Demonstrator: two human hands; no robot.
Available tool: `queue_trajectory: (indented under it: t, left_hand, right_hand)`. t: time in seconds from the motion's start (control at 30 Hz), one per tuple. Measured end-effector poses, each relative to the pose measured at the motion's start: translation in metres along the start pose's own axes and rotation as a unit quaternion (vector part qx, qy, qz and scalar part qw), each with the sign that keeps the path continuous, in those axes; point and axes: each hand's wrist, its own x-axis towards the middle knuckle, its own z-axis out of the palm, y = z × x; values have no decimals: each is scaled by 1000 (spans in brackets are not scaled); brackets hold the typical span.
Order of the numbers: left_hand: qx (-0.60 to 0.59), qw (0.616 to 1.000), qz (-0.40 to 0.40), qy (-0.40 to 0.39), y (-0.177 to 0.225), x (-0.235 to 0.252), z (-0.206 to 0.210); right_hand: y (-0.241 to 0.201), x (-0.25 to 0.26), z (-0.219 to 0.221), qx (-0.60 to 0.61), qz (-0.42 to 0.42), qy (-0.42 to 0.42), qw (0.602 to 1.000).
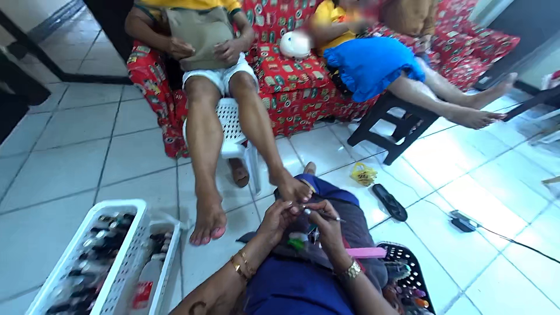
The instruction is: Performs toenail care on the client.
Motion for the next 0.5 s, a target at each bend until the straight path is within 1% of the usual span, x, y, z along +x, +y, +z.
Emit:
queue_trajectory:
  t: [0.13,0.27,0.37,0.5]
  left_hand:
    - [-6,1000,19,2,-1,1,6]
    - [-27,999,22,9,-2,3,6]
    - [-34,999,24,12,-3,3,5]
    - [-33,999,23,21,-4,2,6]
  right_hand:
    - [2,1,0,-99,-66,11,993]
    - [8,1,-1,-195,-115,-21,974]
    - [7,-3,-1,-241,-125,-46,961]
    - [4,-6,-1,-267,-138,-53,952]
